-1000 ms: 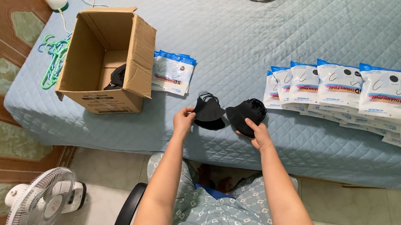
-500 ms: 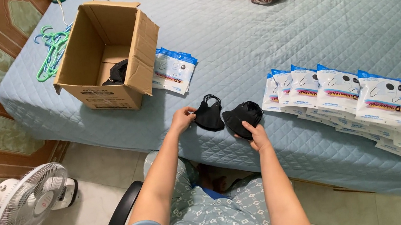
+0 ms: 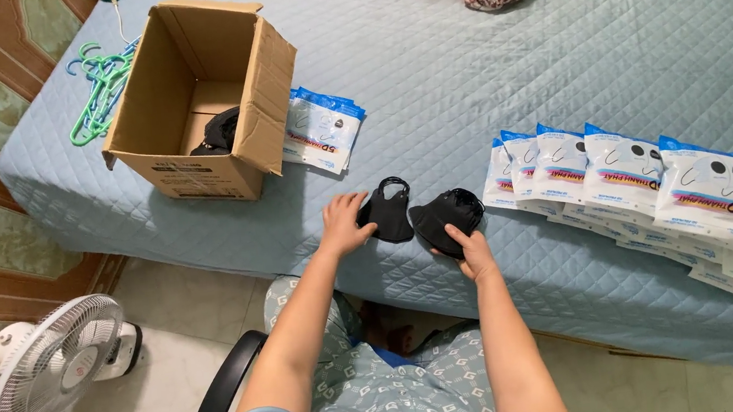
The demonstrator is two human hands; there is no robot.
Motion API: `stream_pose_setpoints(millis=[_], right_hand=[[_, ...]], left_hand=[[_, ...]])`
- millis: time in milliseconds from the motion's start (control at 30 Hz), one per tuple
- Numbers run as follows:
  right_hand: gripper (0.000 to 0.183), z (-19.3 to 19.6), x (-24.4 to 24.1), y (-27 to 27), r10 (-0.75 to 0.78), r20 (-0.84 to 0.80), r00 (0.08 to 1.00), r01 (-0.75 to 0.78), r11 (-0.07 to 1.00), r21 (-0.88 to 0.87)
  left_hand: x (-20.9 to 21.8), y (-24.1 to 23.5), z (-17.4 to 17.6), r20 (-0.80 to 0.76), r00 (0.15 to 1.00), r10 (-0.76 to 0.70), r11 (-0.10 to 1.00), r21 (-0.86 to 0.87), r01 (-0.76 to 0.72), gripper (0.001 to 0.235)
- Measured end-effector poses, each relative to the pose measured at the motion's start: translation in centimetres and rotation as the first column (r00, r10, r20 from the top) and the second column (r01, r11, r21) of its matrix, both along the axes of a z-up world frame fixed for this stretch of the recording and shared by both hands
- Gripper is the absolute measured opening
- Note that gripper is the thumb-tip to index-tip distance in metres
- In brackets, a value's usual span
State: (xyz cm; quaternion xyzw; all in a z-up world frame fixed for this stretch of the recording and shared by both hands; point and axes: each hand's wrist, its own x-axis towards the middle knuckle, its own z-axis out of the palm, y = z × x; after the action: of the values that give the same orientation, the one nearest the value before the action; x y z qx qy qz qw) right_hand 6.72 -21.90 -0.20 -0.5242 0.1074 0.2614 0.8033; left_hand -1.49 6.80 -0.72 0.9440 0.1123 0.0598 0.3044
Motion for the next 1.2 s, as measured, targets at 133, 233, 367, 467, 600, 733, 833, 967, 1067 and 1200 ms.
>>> stream_pose_setpoints(millis=[133,233,367,467,600,733,833,967,1067,1200], right_hand=[[0.065,0.7,-0.4,0.3,0.004,-0.004,1.000,-0.004,1.000,-0.014],[0.064,0.1,-0.1,0.2,-0.006,-0.001,1.000,0.006,1.000,-0.017],[0.064,0.4,0.1,0.2,0.011,-0.014,1.000,-0.011,1.000,-0.027],[0.062,0.4,0.2,0.2,0.002,-0.024,1.000,-0.002,1.000,-0.009],[0.058,1.0,0.1,0.2,-0.010,-0.048,0.999,0.011,1.000,0.022],[0.052,1.5,0.0,0.1,-0.038,-0.085,0.996,0.042,0.998,0.049],[0.045,1.7,0.2,0.0,-0.031,-0.129,0.991,0.041,0.996,0.077],[0.045,2.5,-0.3,0.3,-0.035,-0.126,0.991,0.040,0.998,0.040],[0.049,1.6,-0.1,0.2,-0.001,-0.112,0.994,0.004,1.000,0.026],[0.060,3.4,-0.7,0.3,0.034,-0.085,0.996,-0.033,0.999,0.018]], left_hand=[[-1.7,-1.1,2.3,-0.041,0.994,-0.104,0.995,-0.004,0.104,0.094],[-2.0,-1.4,1.9,-0.084,0.985,-0.148,0.988,0.029,0.151,0.081],[-2.1,-1.8,1.2,-0.086,0.990,-0.108,0.989,0.088,0.115,0.068],[-2.4,-2.4,1.6,-0.070,0.994,-0.083,0.993,0.075,0.089,0.064],[-2.6,-3.5,1.7,-0.026,0.999,-0.048,0.997,0.063,0.049,0.058],[-2.4,-3.5,0.7,-0.025,0.998,-0.059,0.995,0.078,0.061,0.060],[-2.4,-3.3,0.5,-0.013,0.997,-0.079,0.994,0.075,0.080,0.061],[-2.6,-3.4,1.2,-0.060,0.993,-0.104,0.985,0.132,0.111,0.064],[-2.8,-3.5,1.5,-0.099,0.989,-0.113,0.976,0.175,0.129,0.064],[-2.7,-3.5,2.0,-0.150,0.981,-0.122,0.966,0.209,0.153,0.066]])
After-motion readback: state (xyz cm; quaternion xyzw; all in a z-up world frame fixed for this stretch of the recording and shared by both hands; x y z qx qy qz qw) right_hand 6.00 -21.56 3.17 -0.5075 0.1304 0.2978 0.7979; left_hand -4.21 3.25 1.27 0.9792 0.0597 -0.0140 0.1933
